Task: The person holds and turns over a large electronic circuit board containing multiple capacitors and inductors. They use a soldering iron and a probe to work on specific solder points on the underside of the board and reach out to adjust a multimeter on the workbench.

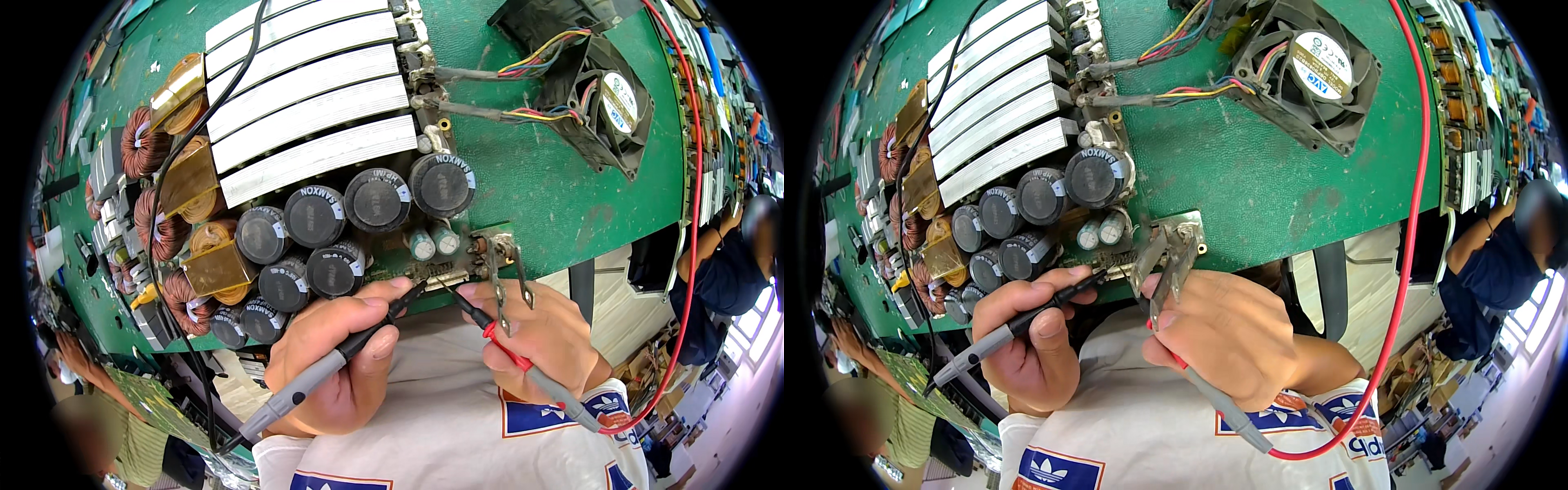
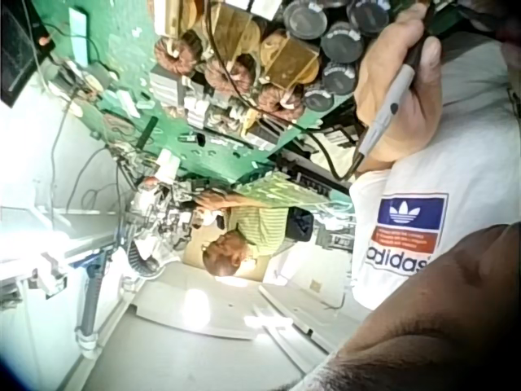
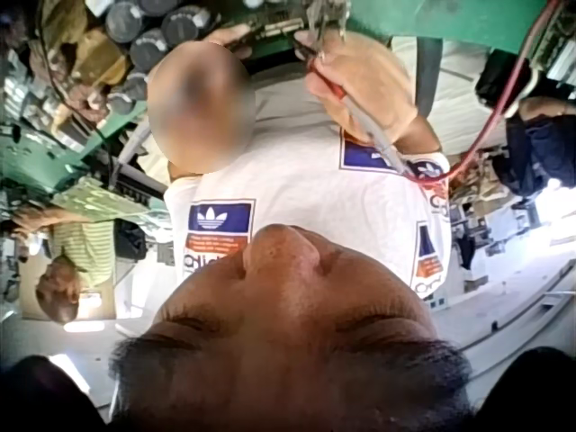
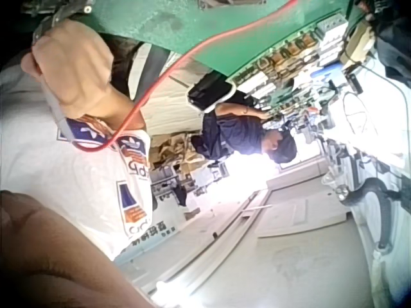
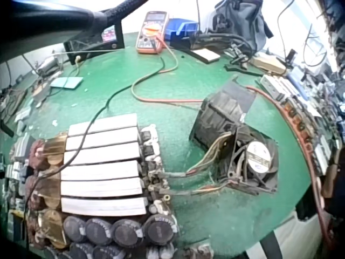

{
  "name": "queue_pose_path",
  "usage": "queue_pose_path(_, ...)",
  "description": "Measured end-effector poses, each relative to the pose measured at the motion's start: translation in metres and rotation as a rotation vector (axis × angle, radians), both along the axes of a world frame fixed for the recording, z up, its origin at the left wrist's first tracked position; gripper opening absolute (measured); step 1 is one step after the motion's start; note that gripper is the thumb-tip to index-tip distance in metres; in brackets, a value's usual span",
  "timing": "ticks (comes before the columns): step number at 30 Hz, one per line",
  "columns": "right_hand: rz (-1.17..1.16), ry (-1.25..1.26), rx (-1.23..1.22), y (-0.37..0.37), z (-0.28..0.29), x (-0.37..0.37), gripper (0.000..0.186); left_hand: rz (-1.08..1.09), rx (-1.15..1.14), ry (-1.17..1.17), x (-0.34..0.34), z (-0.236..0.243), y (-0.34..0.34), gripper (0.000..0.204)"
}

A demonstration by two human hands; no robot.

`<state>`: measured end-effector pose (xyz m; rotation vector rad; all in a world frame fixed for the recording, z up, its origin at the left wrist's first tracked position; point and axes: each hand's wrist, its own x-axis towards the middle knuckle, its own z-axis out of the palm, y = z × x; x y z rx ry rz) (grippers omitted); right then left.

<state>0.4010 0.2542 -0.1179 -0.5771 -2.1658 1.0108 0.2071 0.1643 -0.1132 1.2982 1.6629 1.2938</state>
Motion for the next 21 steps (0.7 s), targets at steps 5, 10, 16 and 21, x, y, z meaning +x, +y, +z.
queue_pose_path(5,-0.051,-0.002,0.069,-0.004,0.005,-0.003,0.037,-0.05,-0.04,0.056,-0.001,0.011,0.005,0.026)
queue_pose_path(10,-0.09,0.046,0.16,0.0,0.022,-0.01,0.032,-0.101,-0.129,0.121,-0.003,0.027,0.014,0.02)
queue_pose_path(16,0.033,0.031,0.176,0.031,0.052,0.002,0.031,-0.171,-0.178,0.255,-0.01,0.045,0.036,0.01)
queue_pose_path(21,0.129,-0.019,0.042,0.042,0.062,-0.007,0.03,-0.164,-0.146,0.244,-0.014,0.045,0.047,0.011)
